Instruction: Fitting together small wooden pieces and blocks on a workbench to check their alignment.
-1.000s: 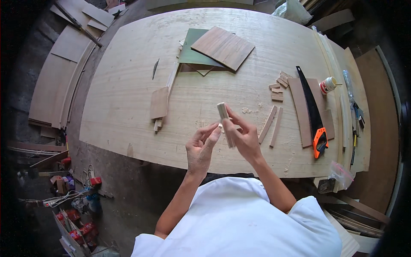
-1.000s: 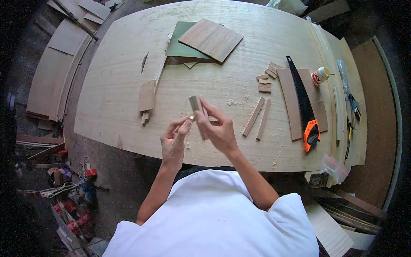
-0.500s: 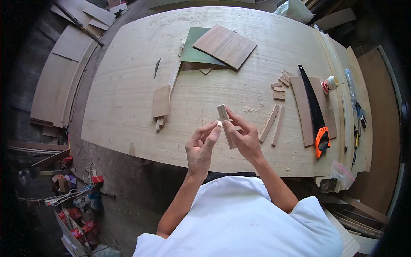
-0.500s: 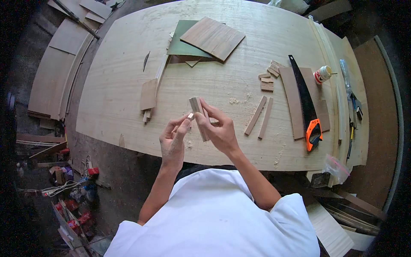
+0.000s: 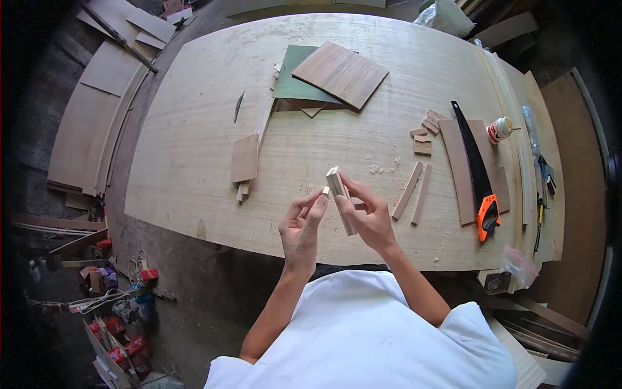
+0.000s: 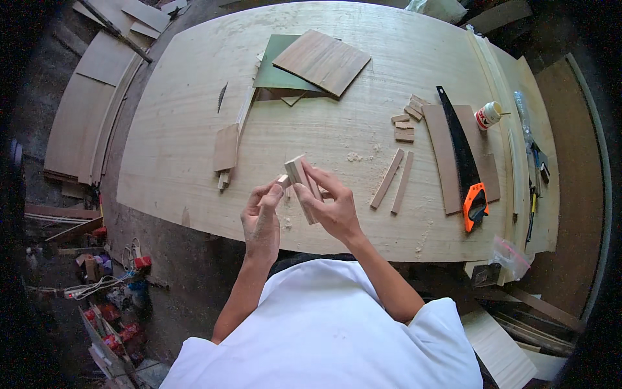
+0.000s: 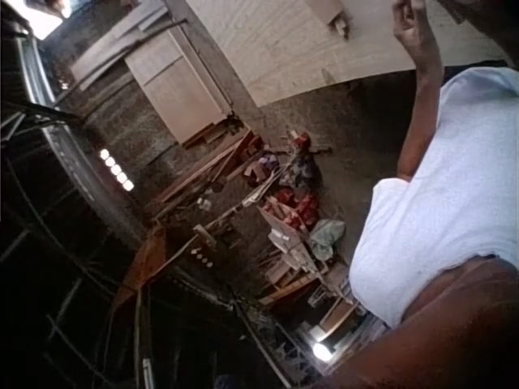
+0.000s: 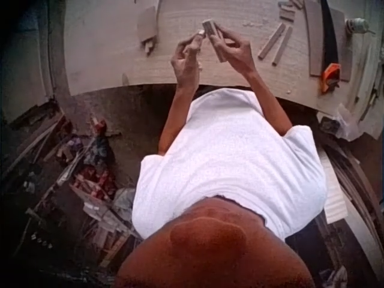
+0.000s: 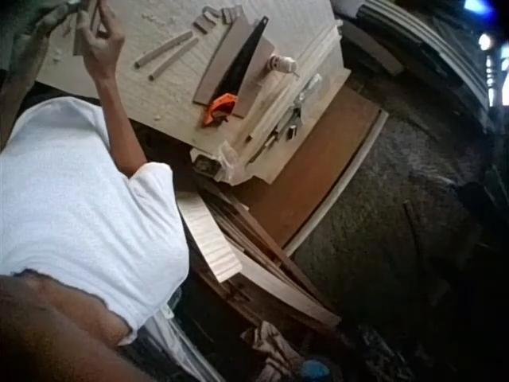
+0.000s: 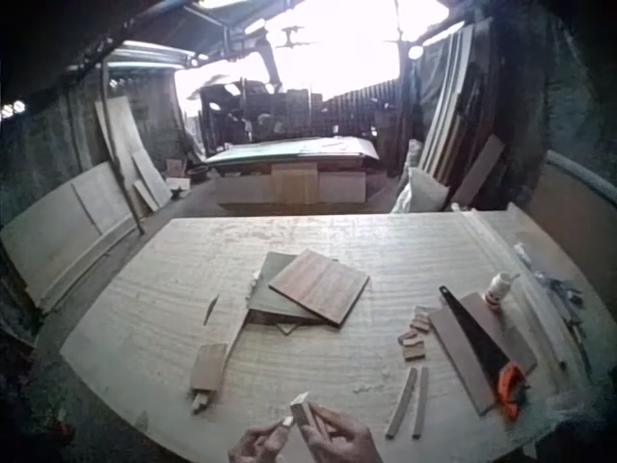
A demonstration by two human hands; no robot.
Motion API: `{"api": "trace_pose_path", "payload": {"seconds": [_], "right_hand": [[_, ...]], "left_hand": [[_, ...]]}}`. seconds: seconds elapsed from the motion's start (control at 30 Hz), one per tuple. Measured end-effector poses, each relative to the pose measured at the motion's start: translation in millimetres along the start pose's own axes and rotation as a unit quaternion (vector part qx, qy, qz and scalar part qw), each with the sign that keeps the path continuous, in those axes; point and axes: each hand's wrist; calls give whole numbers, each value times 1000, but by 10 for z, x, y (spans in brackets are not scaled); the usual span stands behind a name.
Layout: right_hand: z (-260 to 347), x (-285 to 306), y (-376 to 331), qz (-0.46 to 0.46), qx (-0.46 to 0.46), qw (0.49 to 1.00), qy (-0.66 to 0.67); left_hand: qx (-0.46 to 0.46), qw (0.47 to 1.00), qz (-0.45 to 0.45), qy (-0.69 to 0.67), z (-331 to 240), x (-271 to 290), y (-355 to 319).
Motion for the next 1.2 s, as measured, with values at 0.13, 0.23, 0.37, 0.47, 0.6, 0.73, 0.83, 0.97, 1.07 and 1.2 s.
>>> {"api": "trace_pose_path", "payload": {"seconds": [0.13,0.23,0.37,0.47,0.6,0.73,0.83,0.97,1.07,1.2], "right_hand": [[68,-107,-213,-38,162,984,-69],[-37,0,-105,-31,75,997,-11],[103,-70,-203,-34,93,994,-35],[67,-58,-227,-43,199,976,-74],[-12,-4,-168,-32,5,999,-1],[55,-60,-252,-42,189,980,-44],[-93,1,-113,-42,21,999,-16],[140,-67,-380,-44,249,954,-159],[-72,20,-123,-35,17,997,-60],[86,-111,-342,-25,162,983,-78]], "left_hand": [[28,999,-14,15,37,46,-2],[2,1000,8,2,-43,-10,-16],[-14,999,10,45,34,56,-13],[7,1000,7,-26,17,44,8],[-12,999,28,16,-10,4,-23],[-9,1000,15,-21,-22,11,-15],[10,1000,3,-8,45,28,7],[-2,999,11,-47,80,81,-45],[13,999,1,-37,54,23,-28],[-7,1000,3,-24,9,45,-4]]}}
Point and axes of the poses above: each hand's wrist, its own y-axis towards the middle knuckle, its own x-axis out of the back of the hand, z = x × y, and after that the axes turned 10 degrees about -x, right-handed
